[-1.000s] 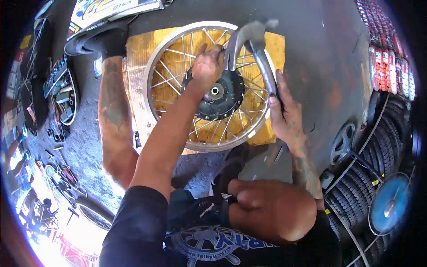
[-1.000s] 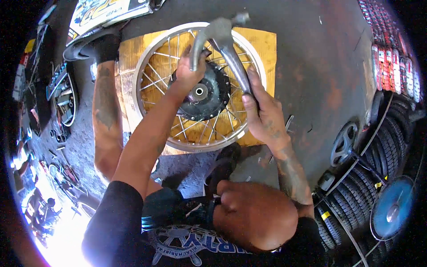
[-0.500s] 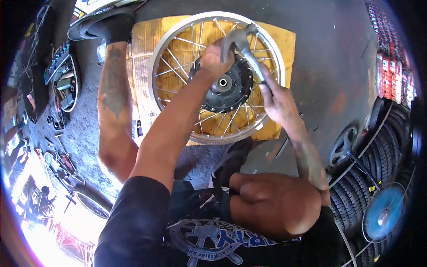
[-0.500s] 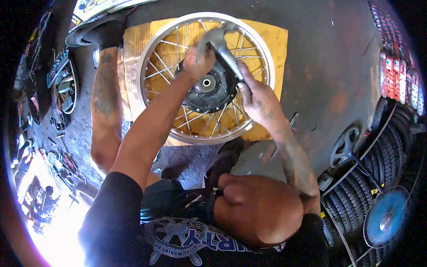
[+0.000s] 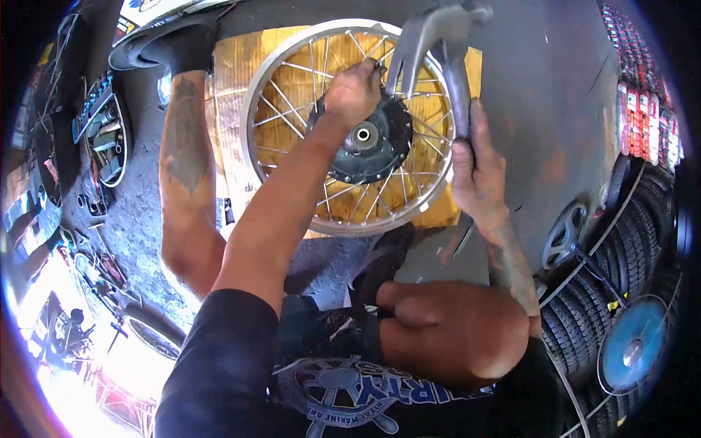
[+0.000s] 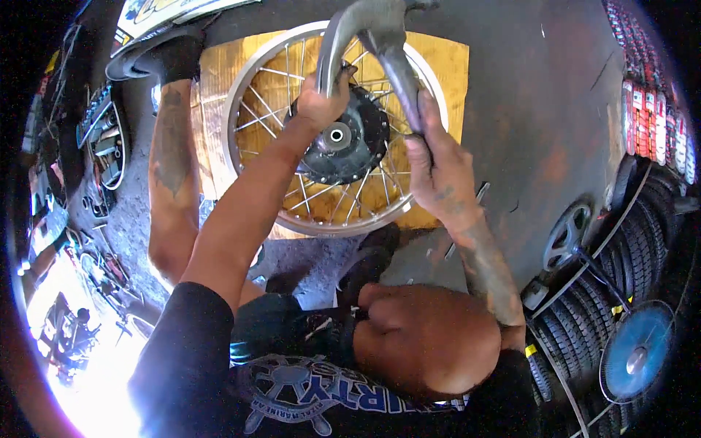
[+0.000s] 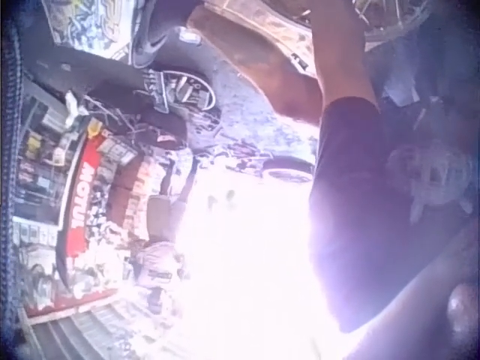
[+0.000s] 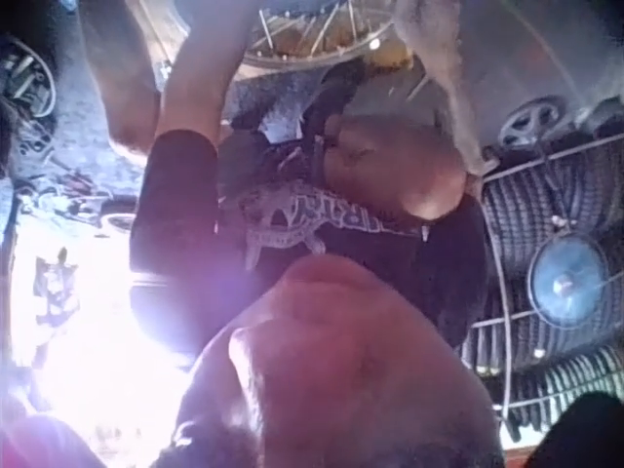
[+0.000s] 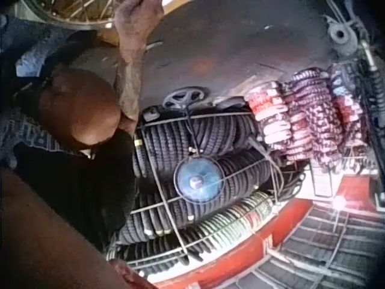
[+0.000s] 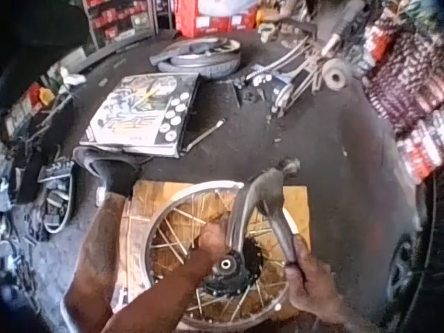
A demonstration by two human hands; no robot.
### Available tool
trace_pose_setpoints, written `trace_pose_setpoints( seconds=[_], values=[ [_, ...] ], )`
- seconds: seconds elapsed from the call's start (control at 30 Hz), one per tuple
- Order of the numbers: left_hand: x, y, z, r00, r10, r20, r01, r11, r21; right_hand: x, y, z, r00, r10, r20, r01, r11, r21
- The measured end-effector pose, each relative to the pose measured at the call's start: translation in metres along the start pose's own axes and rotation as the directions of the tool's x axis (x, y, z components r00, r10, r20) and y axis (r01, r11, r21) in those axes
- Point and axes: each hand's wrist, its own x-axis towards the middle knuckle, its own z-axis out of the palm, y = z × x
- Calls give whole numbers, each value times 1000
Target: The person assembles a spoked wheel by hammering spokes into the wheel hub, then inserting the spokes into the rim and tightening spoke nipples by hand.
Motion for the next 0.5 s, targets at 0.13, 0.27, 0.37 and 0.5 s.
trace_pose_setpoints(
  seconds=[0.13, 0.27, 0.37, 0.5],
  values=[
    [0, 0, -1, 1000, 17, -5, -17, 993, 117, 3, 0, -2, 970, -36, 242, 68, 989, -127],
    [-2, -1, -2, 999, 15, 33, -17, 997, 78, 5, 6, 0, 895, -429, -118, 421, 903, -87],
    [0, -1, -1, 988, -75, 135, 47, 979, 197, 6, 9, -3, 940, -117, 319, 164, 978, -125],
    [2, 0, -1, 983, -122, 136, 99, 981, 170, 5, 6, -5, 987, -131, 89, 144, 976, -164]
  ],
)
